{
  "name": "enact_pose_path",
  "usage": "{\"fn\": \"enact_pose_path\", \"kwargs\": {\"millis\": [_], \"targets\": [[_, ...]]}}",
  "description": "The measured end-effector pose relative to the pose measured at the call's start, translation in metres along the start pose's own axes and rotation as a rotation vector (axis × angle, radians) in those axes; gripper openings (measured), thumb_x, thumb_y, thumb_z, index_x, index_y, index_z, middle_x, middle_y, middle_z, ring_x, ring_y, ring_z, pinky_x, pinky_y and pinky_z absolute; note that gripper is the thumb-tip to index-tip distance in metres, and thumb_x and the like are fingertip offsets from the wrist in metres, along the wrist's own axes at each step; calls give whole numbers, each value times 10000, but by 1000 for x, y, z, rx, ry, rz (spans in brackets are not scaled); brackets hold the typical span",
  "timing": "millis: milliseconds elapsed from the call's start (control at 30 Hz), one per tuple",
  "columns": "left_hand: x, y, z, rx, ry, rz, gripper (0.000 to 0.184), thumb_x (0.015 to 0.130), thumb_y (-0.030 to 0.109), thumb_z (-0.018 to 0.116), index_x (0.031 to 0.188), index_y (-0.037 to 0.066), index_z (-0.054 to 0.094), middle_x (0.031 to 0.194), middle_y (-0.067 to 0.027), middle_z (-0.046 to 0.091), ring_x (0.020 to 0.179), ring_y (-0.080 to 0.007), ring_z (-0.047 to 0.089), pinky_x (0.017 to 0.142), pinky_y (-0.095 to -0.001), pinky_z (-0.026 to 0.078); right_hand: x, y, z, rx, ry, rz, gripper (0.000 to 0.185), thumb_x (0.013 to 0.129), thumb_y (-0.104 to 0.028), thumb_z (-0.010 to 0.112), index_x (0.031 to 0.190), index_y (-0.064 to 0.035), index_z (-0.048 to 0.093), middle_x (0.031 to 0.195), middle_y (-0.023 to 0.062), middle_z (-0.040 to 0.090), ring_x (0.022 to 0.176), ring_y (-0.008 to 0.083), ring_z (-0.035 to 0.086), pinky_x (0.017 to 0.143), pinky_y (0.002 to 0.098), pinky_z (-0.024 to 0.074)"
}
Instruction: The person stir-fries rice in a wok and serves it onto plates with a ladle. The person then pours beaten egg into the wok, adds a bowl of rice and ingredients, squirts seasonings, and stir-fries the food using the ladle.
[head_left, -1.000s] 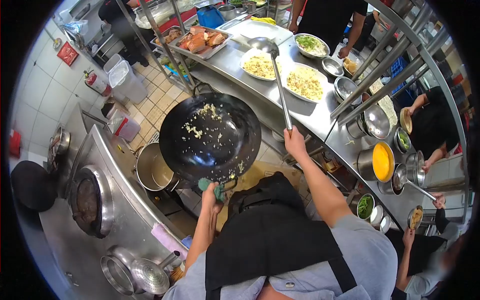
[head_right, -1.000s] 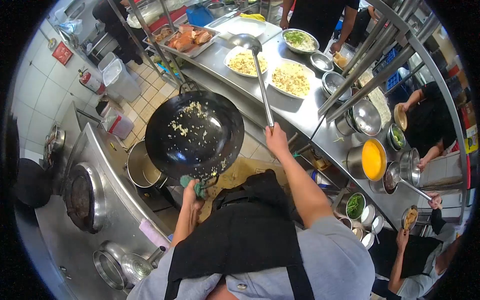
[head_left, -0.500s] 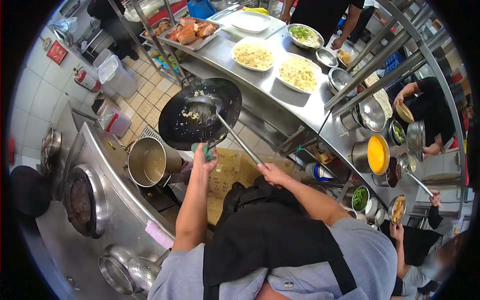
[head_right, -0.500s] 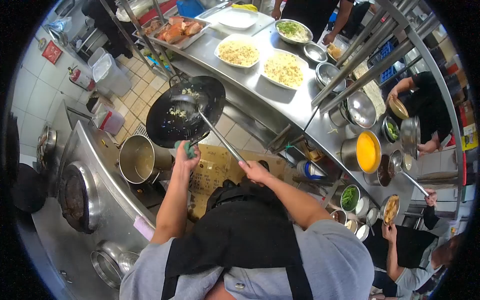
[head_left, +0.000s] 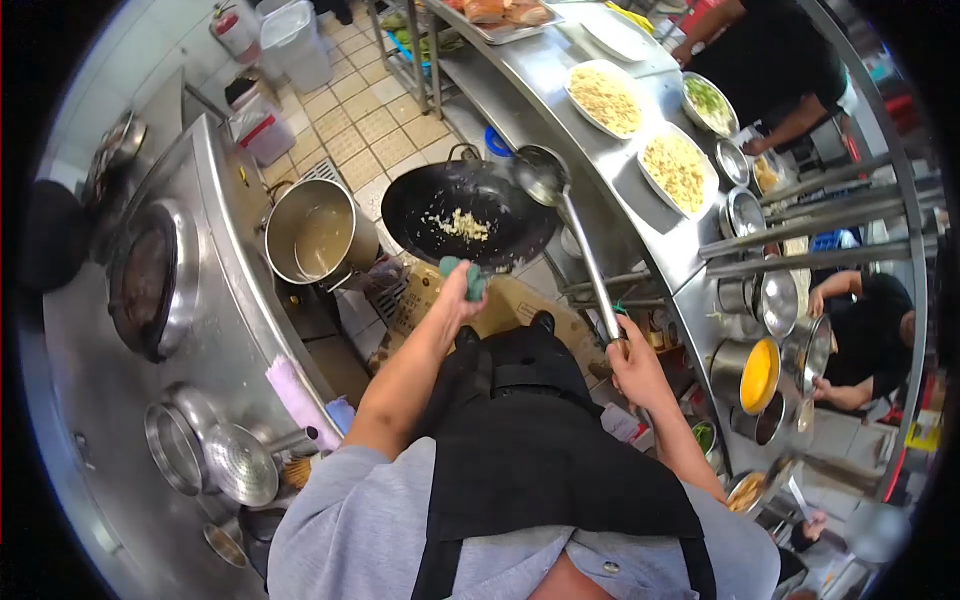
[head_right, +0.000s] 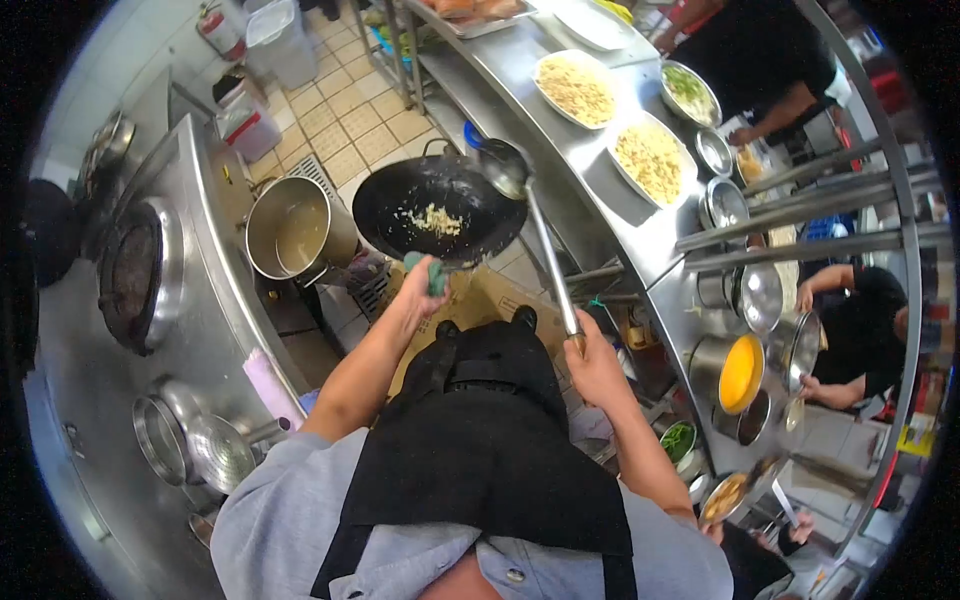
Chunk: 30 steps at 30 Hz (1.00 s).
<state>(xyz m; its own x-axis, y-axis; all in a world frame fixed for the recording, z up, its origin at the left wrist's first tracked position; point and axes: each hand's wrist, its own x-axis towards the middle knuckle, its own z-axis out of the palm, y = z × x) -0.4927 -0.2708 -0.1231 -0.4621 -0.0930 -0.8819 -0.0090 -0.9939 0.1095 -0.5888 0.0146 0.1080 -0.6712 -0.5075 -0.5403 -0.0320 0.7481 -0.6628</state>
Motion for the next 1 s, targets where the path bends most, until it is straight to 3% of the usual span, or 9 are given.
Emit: {"fn": "enact_pose_path", "kwargs": {"millis": [167, 300, 367, 533, 700, 800, 900, 967, 1000], "targets": [[-27, -83, -102, 511, 15, 597, 305, 805, 162, 661, 1077, 58, 569, 964, -50, 593, 868, -184, 583, 751, -343, 498, 21, 6, 31, -20, -83, 115, 599, 941, -127, 458, 1487, -83, 213, 729, 99, 584, 516, 177, 583, 485, 333, 492], [-1, -101, -112, 606, 249, 714, 409, 770, 149, 688, 1136, 28, 549, 1042, -81, 609, 990, -223, 586, 874, -358, 476, 56, -31, 58, 530, -373, 269, 363, 946, -86, 436, 1302, -41, 386, 788, 74, 536, 558, 132, 532, 466, 286, 458], [20, -76, -93, 488, 124, 526, 329, 807, 214, 672, 1068, 54, 551, 995, -81, 611, 917, -219, 589, 792, -384, 502, 78, -25, 62, 1298, -619, 478, 185, 962, -92, 452, 1143, -58, 439, 781, 43, 498, 566, 99, 490, 466, 254, 435], [7, -13, -40, 194, 219, -73, 214, 880, 370, 619, 808, 190, 528, 690, 2, 528, 574, -183, 527, 516, -356, 482, 62, -23, 9, 1685, -916, 626, 153, 974, -142, 491, 1103, -69, 453, 809, 44, 464, 568, 80, 476, 460, 238, 415], [-16, -61, -94, 117, 130, -63, 168, 844, 349, 597, 834, 184, 564, 739, -8, 548, 633, -167, 535, 499, -340, 459, -5, -59, -75, 999, -552, -34, 616, 968, -151, 504, 1495, -65, 196, 822, 52, 490, 538, 103, 471, 465, 258, 432], [-56, -81, -97, 188, 179, -37, 185, 847, 355, 588, 818, 174, 561, 706, -17, 546, 605, -170, 536, 489, -339, 456, -2, -48, -83, 255, -49, -342, 609, 974, -119, 503, 1503, -48, 211, 749, 32, 521, 530, 118, 511, 504, 273, 443], [-100, -112, -92, 168, 195, 118, 197, 840, 353, 592, 829, 160, 554, 668, -20, 538, 573, -179, 533, 468, -336, 438, 58, -8, -74, 235, 201, -419, 666, 961, -50, 520, 1532, -134, 189, 760, 3, 475, 521, 68, 451, 468, 224, 404], [-118, -130, -93, 34, 170, 182, 210, 840, 342, 587, 843, 137, 544, 654, -41, 532, 555, -191, 527, 457, -325, 424, 135, 64, -55, 164, 375, -442, 439, 978, -213, 512, 1375, -55, 413, 742, 147, 597, 640, 305, 619, 615, 399, 474], [-138, -137, -84, -7, 149, 176, 216, 833, 331, 586, 857, 122, 537, 671, -66, 532, 546, -203, 516, 463, -316, 421, 155, 80, -55, 4, 430, -437, 286, 977, -272, 513, 1123, -25, 515, 798, 227, 617, 755, 435, 609, 663, 473, 463]]}}
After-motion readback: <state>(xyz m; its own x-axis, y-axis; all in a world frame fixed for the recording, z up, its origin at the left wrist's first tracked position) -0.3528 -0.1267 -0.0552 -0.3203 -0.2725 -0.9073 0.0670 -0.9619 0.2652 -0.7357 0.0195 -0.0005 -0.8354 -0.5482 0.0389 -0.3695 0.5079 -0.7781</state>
